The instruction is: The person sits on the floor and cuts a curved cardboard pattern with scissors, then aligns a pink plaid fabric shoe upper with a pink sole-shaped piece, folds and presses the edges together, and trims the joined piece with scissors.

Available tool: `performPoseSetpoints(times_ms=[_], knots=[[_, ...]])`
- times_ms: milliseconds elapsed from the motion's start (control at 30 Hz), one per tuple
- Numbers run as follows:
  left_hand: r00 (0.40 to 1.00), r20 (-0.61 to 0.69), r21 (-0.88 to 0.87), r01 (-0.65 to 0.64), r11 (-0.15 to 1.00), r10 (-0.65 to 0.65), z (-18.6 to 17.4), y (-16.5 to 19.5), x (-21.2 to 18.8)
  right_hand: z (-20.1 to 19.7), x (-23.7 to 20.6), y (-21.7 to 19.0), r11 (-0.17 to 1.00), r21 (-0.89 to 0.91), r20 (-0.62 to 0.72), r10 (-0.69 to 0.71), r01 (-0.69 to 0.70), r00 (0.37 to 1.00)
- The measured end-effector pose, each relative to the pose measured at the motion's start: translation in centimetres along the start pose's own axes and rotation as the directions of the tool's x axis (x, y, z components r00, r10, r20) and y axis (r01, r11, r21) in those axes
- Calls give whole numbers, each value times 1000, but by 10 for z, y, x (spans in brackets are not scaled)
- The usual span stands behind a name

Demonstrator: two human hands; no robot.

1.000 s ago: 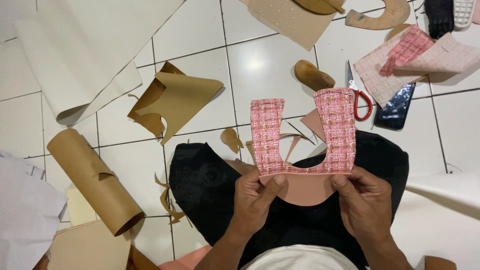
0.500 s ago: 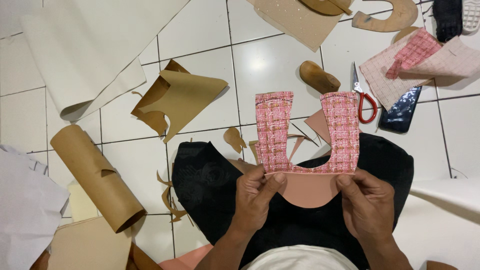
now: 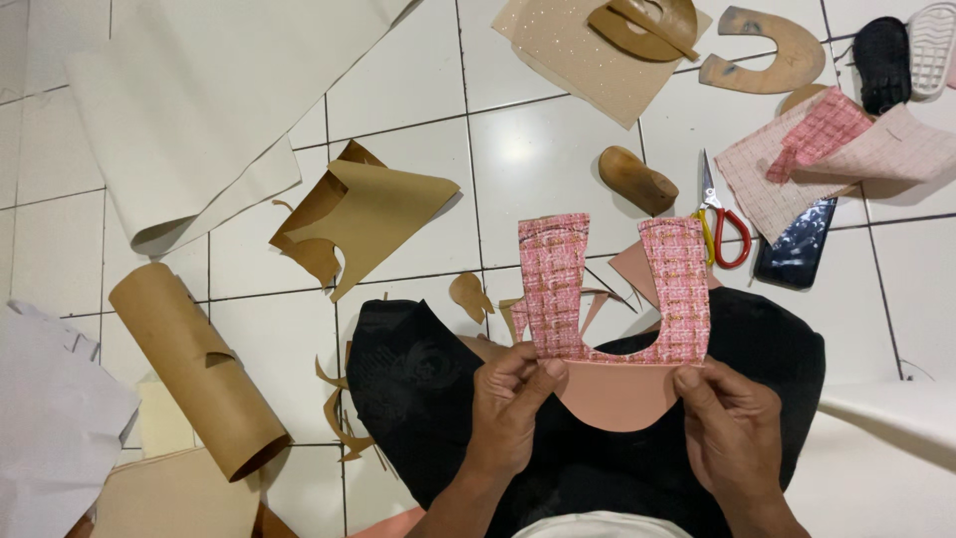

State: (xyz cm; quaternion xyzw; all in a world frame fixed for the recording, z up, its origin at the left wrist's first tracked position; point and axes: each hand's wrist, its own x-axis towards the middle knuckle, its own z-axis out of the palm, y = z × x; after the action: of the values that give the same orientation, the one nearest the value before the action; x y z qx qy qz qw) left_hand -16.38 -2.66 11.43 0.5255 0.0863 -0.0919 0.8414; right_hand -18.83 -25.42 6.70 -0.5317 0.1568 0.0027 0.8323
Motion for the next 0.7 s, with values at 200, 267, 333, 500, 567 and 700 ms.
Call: performPoseSetpoints(times_ms=[200, 267, 333, 500, 567, 700], knots=[[1000, -8, -40, 29, 999, -30, -3, -3, 0, -2, -2, 2, 998, -53, 4, -36, 36, 999], [1000, -22, -43, 19, 999, -20, -5, -7, 1, -2, -3, 4, 997, -45, 16, -60, 61, 998], [1000, -28, -30, -1, 1000, 0, -6, -11, 1, -3, -3, 5, 995, -78, -2, -58, 57, 998], [999, -37, -8, -28, 1000, 28, -9, -15, -1, 0, -4, 3, 959, -278, -30, -69, 58, 997], [999, -45, -18, -31, 999, 30, -9, -13, -1, 1, -6, 1, 949, -305, 1, -85, 81, 996], [999, -50, -49, -5, 999, 3, -9, -12, -1, 2, -5, -1, 967, -237, 24, -85, 88, 996]])
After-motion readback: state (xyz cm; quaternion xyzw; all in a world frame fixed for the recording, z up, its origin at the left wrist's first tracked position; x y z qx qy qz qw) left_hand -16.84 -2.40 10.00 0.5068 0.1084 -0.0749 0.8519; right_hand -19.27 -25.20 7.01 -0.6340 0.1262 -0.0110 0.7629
